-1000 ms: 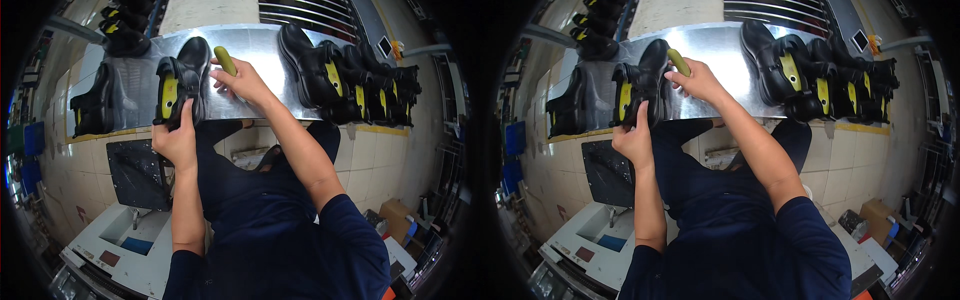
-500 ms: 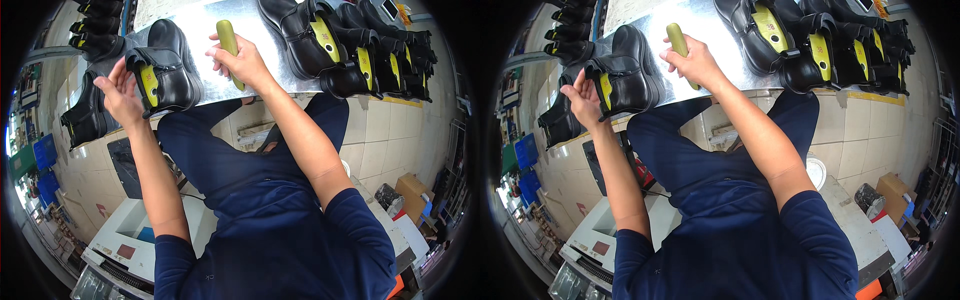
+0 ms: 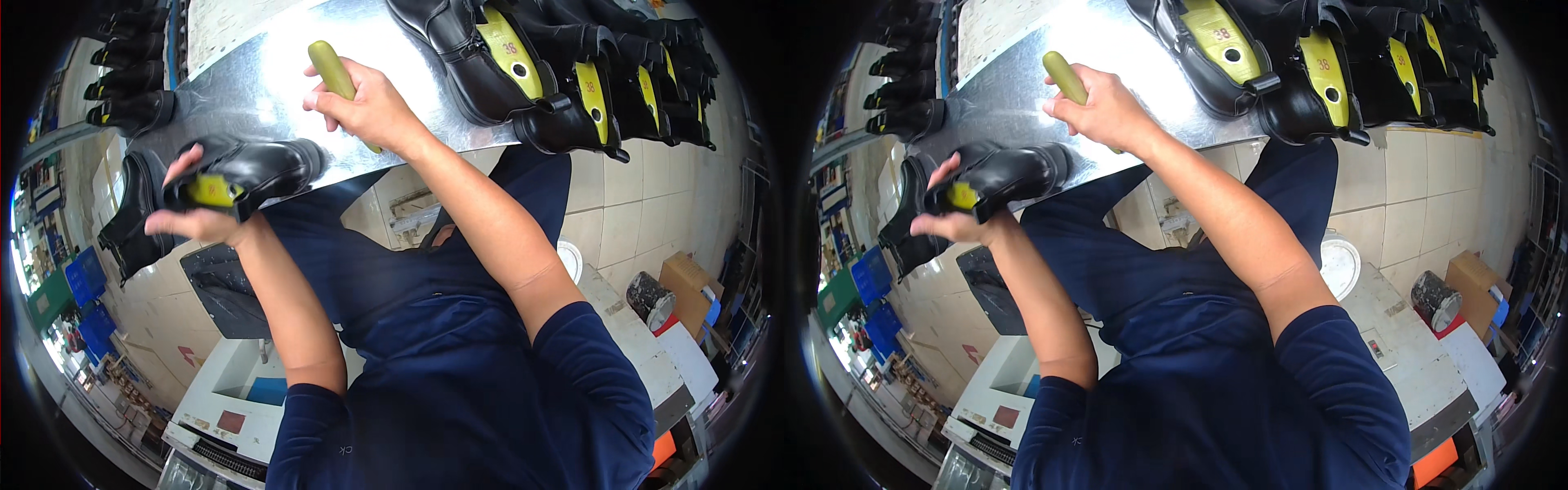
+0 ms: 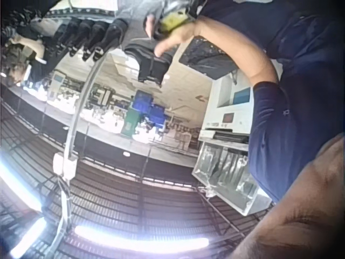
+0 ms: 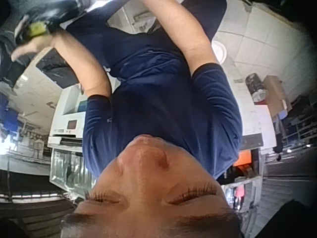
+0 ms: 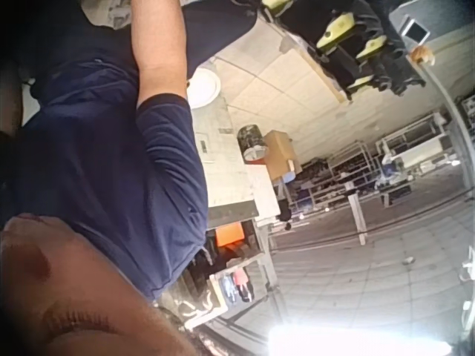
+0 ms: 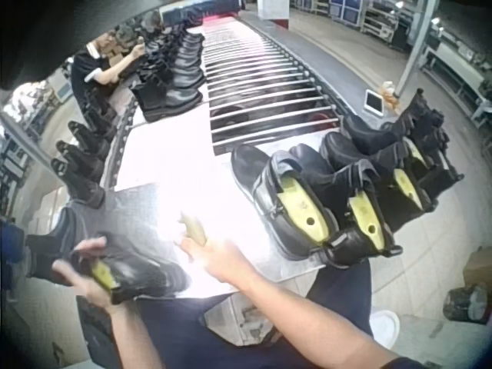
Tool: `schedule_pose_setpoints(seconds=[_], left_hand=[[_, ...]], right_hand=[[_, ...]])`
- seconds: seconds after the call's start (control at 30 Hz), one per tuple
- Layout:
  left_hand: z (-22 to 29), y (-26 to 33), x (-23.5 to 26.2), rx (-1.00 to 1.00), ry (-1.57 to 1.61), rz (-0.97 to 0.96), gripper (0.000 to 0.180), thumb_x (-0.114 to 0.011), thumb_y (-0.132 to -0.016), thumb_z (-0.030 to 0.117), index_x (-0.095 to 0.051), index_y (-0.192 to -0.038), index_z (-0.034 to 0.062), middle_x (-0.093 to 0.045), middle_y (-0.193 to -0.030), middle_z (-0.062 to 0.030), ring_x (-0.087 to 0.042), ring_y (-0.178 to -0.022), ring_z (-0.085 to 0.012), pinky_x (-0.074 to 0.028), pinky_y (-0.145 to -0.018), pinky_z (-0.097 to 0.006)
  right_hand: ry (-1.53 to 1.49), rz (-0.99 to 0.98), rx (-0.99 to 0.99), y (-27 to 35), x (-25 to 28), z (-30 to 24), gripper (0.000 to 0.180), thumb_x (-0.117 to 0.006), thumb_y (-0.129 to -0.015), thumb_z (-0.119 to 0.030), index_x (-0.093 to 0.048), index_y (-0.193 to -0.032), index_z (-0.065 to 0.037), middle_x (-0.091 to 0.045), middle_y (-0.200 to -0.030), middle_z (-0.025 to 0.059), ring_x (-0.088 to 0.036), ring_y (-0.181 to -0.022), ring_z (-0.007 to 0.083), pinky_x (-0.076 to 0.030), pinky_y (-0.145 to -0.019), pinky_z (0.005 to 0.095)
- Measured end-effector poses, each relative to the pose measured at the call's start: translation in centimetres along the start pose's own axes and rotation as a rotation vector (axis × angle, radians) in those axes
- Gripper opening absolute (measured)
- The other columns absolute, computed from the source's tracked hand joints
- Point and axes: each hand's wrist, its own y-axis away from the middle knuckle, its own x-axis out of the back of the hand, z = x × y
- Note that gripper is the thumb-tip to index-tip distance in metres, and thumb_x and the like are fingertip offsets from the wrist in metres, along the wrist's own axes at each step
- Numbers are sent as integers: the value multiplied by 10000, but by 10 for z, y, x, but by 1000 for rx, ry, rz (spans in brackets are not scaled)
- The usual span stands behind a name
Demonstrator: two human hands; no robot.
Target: Finishing and inspecting boots on a factory assembly line.
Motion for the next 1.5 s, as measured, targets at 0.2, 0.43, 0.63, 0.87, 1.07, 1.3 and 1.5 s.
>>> schedule_pose_setpoints(seconds=[0.2, 0.43, 0.63, 0.87, 1.07, 1.3, 1.5], left_hand=[[-6, 7, 12, -72, -124, -193, 1011, -141, -973, 823, -613, -1165, -50, -672, -1127, -217, -629, -1124, -315, -441, -1107, -467], [15, -10, 46, -53, -617, -601, 1030, -589, -853, 809, -449, -1443, -24, -559, -1408, -246, -537, -1329, -355, -392, -1159, -498], [49, 38, 76, -231, -839, -552, 958, -885, -758, 546, -453, -1388, -34, -594, -1329, -227, -595, -1245, -363, -441, -1119, -516], [62, 114, 121, -101, -893, -520, 877, -889, -799, 438, -432, -1470, 107, -528, -1456, -290, -567, -1323, -449, -451, -1126, -562], [43, 113, 144, -80, -698, -468, 740, -856, -826, 106, -478, -1462, 112, -560, -1436, -257, -572, -1321, -420, -449, -1146, -557], [32, 91, 126, -134, -617, -464, 329, -679, -966, 155, -570, -1260, 56, -688, -1274, -235, -674, -1191, -367, -480, -1065, -510], [37, 81, 120, -177, -699, -489, 318, -693, -944, 148, -580, -1225, 54, -700, -1243, -232, -697, -1136, -366, -496, -1024, -493]], right_hand=[[78, 52, 14, 2, 3, 3, 384, -724, -945, -208, -630, -1261, -10, -720, -883, 46, -626, -639, 83, -509, -610, 239], [94, 63, 43, -1, -1, 7, 393, -743, -945, -192, -635, -1282, -22, -710, -860, 42, -636, -622, 90, -522, -585, 259], [105, 54, 24, -2, 3, 6, 374, -728, -960, -181, -630, -1284, -21, -711, -872, 45, -654, -676, 91, -533, -612, 251], [89, -7, -29, -1, -1, -8, 347, -660, -996, -124, -587, -1308, 8, -722, -908, 82, -628, -685, 83, -513, -616, 231], [-151, 95, -137, -6, -14, -10, 416, -647, -1013, -122, -504, -1382, 9, -581, -704, 27, -647, -624, 163, -516, -571, 278], [-634, -6, -228, -30, -69, -19, 254, -449, -1108, -295, -566, -1129, -70, -388, -567, -16, -399, -429, 120, -366, -455, 300], [-658, -36, -227, -48, -95, -18, 224, -503, -1082, -285, -569, -1012, -83, -396, -553, -20, -396, -413, 121, -367, -436, 295]])
